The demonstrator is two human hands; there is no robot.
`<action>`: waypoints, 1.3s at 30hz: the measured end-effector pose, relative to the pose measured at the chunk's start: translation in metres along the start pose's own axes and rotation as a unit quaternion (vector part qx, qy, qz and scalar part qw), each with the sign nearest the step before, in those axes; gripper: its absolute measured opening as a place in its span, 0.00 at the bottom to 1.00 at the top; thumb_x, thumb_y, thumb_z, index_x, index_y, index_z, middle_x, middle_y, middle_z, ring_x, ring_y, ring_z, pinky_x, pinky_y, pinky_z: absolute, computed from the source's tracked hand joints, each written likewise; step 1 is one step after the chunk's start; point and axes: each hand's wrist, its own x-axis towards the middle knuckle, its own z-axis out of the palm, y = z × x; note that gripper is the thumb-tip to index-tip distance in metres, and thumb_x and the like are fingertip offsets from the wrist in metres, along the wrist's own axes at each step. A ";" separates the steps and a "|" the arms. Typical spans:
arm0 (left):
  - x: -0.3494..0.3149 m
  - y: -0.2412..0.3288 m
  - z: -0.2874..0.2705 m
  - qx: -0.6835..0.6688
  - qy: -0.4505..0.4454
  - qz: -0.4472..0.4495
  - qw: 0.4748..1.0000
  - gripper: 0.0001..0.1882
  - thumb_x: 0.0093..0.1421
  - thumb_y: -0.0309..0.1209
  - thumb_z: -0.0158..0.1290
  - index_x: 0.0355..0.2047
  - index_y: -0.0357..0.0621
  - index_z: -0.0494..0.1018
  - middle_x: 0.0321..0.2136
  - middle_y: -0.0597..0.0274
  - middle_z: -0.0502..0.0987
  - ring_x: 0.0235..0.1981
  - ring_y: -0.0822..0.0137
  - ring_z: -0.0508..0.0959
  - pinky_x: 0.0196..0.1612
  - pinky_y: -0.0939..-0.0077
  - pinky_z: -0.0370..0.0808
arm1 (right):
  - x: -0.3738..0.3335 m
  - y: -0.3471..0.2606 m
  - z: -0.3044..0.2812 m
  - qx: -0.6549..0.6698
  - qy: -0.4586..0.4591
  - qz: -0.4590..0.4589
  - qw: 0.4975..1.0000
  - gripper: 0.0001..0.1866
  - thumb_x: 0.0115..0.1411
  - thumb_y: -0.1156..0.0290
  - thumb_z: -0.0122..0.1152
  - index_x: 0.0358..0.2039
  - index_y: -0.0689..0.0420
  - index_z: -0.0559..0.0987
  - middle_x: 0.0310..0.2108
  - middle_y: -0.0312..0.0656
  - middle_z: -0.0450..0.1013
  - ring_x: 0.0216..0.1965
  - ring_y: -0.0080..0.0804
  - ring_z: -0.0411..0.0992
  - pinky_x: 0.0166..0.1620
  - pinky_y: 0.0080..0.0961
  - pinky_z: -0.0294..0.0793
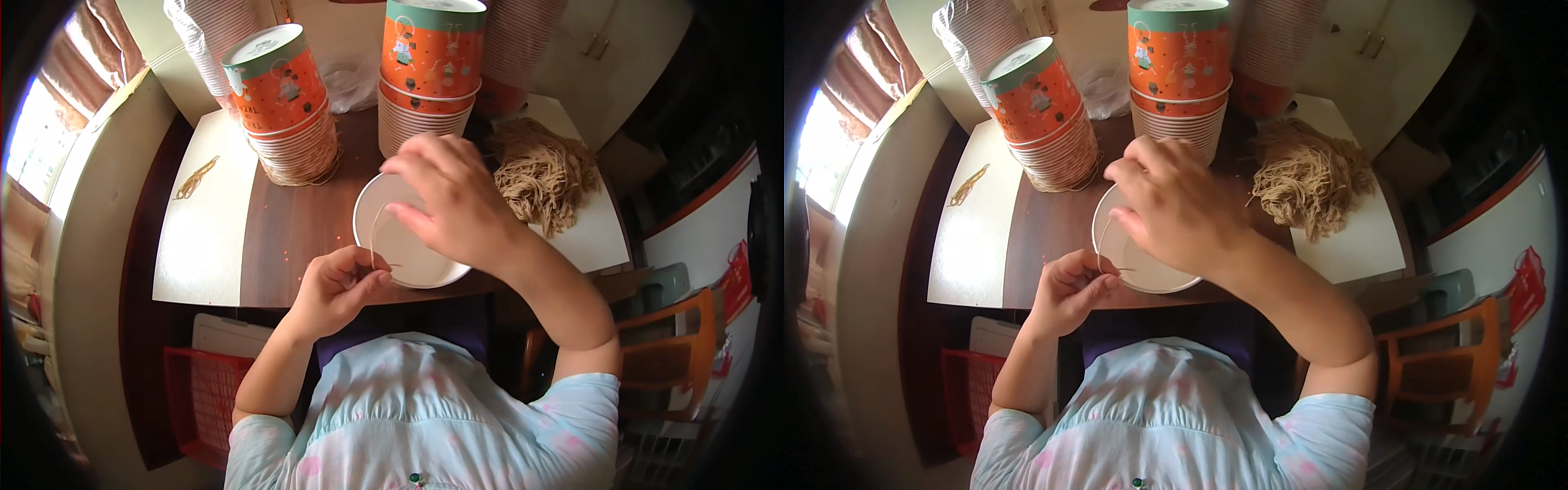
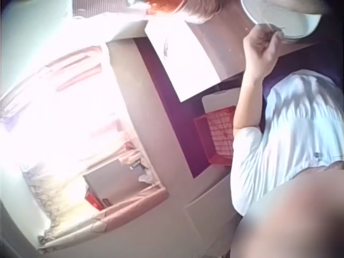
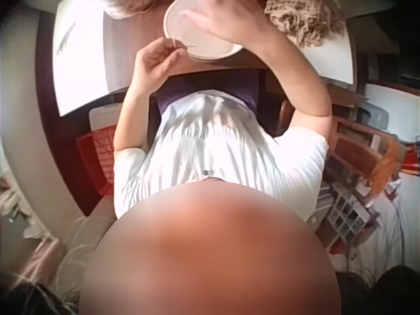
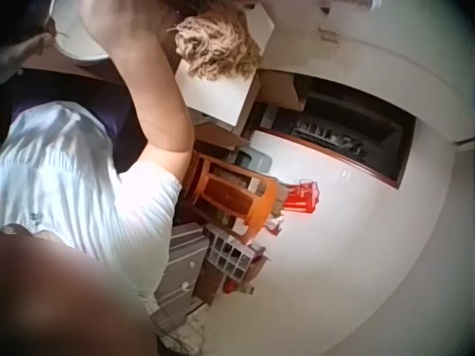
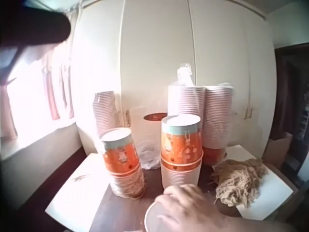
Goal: Tying thin brown strings to paper cups at a workstation.
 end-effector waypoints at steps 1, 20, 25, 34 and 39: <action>-0.002 -0.003 -0.003 0.001 0.006 -0.002 1.000 0.05 0.61 0.23 0.54 0.36 0.33 0.72 0.28 0.69 0.76 0.28 0.82 0.72 0.33 0.88 0.71 | -0.003 -0.006 -0.004 -0.032 0.051 -0.004 0.998 0.12 0.46 0.74 0.67 0.33 0.57 0.75 0.34 0.41 0.69 0.37 0.38 0.69 0.43 0.34 0.67; -0.014 0.008 0.018 0.362 0.136 0.185 0.904 0.09 0.48 0.16 0.58 0.31 0.38 0.74 0.27 0.61 0.79 0.25 0.71 0.77 0.30 0.82 0.73 | -0.067 -0.068 0.004 0.054 -0.043 0.109 0.992 0.09 0.47 0.80 0.64 0.28 0.58 0.74 0.24 0.40 0.67 0.23 0.40 0.71 0.26 0.32 0.71; -0.018 -0.003 0.028 0.442 0.199 0.289 0.826 0.11 0.45 0.14 0.58 0.29 0.38 0.74 0.29 0.55 0.79 0.30 0.59 0.80 0.34 0.76 0.76 | -0.081 -0.086 0.025 0.050 -0.009 0.167 0.985 0.10 0.47 0.81 0.63 0.31 0.58 0.74 0.24 0.41 0.69 0.20 0.39 0.72 0.23 0.30 0.72; -0.031 -0.054 0.033 -0.151 0.259 0.074 0.951 0.05 0.60 0.18 0.52 0.37 0.32 0.71 0.34 0.55 0.79 0.36 0.70 0.79 0.41 0.77 0.77 | -0.094 -0.082 0.060 -0.018 0.039 0.173 0.984 0.10 0.50 0.80 0.62 0.34 0.60 0.74 0.26 0.42 0.72 0.22 0.40 0.73 0.25 0.31 0.73; -0.027 -0.053 0.033 -0.289 0.258 0.034 0.921 0.04 0.60 0.18 0.53 0.36 0.34 0.71 0.35 0.53 0.79 0.36 0.67 0.80 0.41 0.74 0.78 | -0.098 -0.076 0.079 -0.041 0.063 0.181 0.981 0.12 0.51 0.80 0.61 0.38 0.61 0.75 0.27 0.42 0.72 0.23 0.40 0.73 0.27 0.32 0.73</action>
